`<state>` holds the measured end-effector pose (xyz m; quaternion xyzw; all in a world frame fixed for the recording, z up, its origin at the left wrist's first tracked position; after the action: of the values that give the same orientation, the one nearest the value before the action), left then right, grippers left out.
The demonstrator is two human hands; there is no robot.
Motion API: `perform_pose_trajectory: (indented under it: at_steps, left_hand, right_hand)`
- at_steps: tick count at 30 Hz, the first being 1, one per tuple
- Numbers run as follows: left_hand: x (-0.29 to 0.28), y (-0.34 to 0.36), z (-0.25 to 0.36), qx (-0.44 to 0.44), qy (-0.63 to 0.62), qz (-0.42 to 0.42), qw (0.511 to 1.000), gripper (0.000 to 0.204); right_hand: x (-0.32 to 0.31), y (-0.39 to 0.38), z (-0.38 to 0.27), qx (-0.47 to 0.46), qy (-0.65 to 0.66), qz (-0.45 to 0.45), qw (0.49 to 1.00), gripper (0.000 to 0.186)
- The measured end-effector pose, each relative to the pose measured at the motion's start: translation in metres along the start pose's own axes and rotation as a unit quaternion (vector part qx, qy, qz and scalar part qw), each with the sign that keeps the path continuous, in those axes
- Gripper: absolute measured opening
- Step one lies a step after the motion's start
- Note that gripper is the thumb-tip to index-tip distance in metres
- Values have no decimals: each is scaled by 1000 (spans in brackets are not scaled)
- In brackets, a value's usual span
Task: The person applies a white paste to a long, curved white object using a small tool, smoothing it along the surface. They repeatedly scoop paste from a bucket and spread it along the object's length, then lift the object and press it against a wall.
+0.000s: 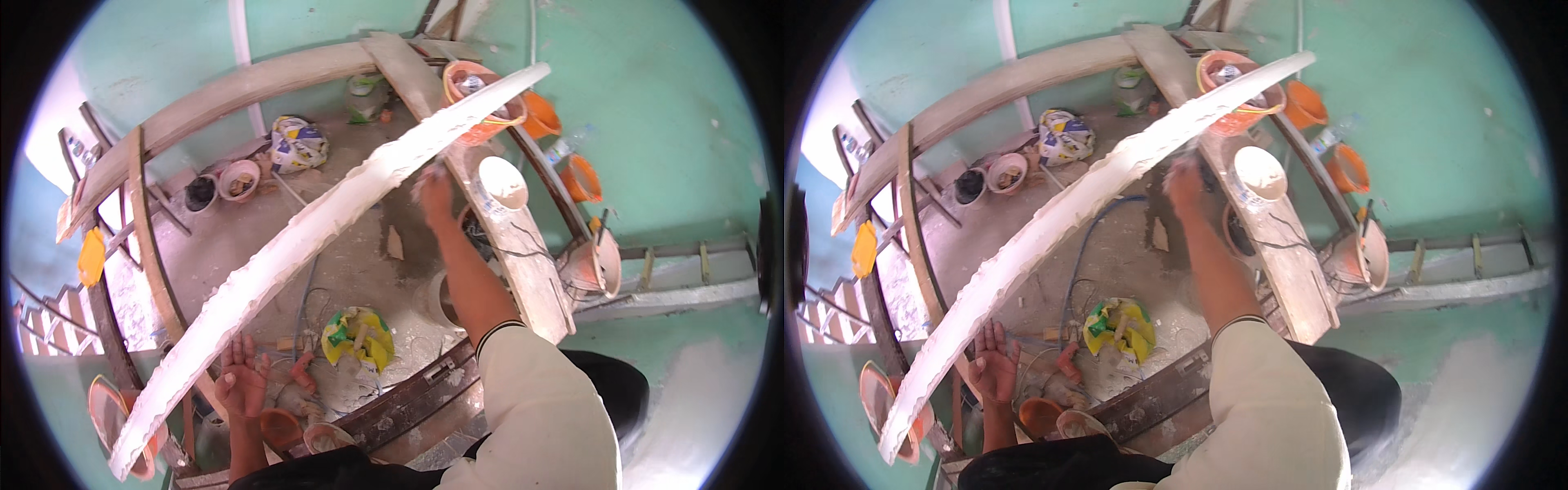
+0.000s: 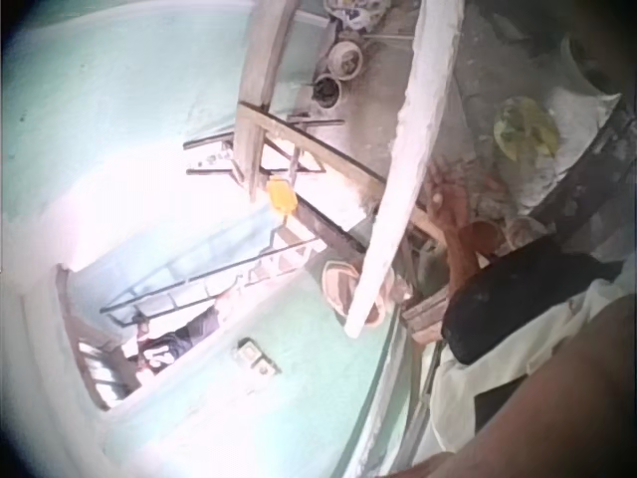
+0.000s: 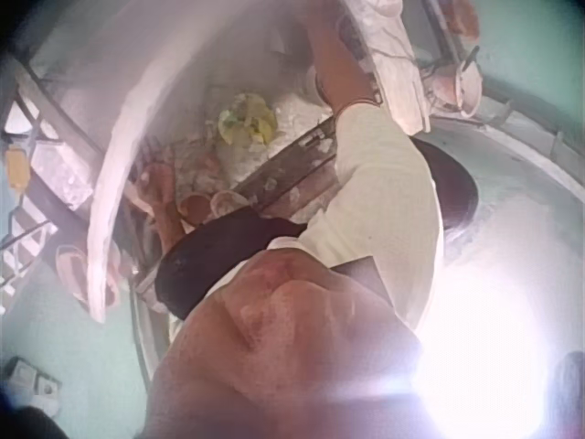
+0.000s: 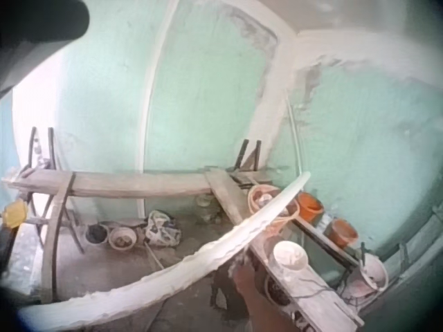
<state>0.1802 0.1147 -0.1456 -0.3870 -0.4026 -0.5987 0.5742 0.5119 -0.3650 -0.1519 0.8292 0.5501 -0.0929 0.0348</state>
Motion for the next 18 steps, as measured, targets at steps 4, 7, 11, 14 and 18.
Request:
perform_pose_trajectory:
  at_steps: [4, 7, 11, 14, 18]
  left_hand:
    - [-11, 5, -10, -5, -45, -13, 999, 67]
    - [-18, 9, -15, -7, -77, -41, 996, 67]
    - [-20, 15, -30, -35, -130, -55, 989, 65]
    - [-17, 17, -21, -38, -132, -80, 987, 63]
    - [-14, 7, -41, -104, -107, -36, 988, 66]
  right_hand:
    - [42, -92, 54, 209, 64, -179, 959, 15]
    - [19, -145, 43, 316, -140, -249, 905, 18]
    - [-62, -132, -54, 211, -377, -328, 840, 29]
    - [-94, -100, -161, 110, -571, -261, 771, 32]
    - [-150, -57, -262, -99, -766, -170, 612, 32]
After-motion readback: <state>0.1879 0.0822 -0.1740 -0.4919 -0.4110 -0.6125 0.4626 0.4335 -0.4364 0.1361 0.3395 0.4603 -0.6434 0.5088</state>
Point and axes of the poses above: each hand's wrist, its own y-axis towards the middle knuckle, its own x-axis out of the palm, z = x × y, the point moved 8 cm from there along y, towards the middle knuckle, and after that the axes turned 5 degrees about x, right-handed, at the moved point
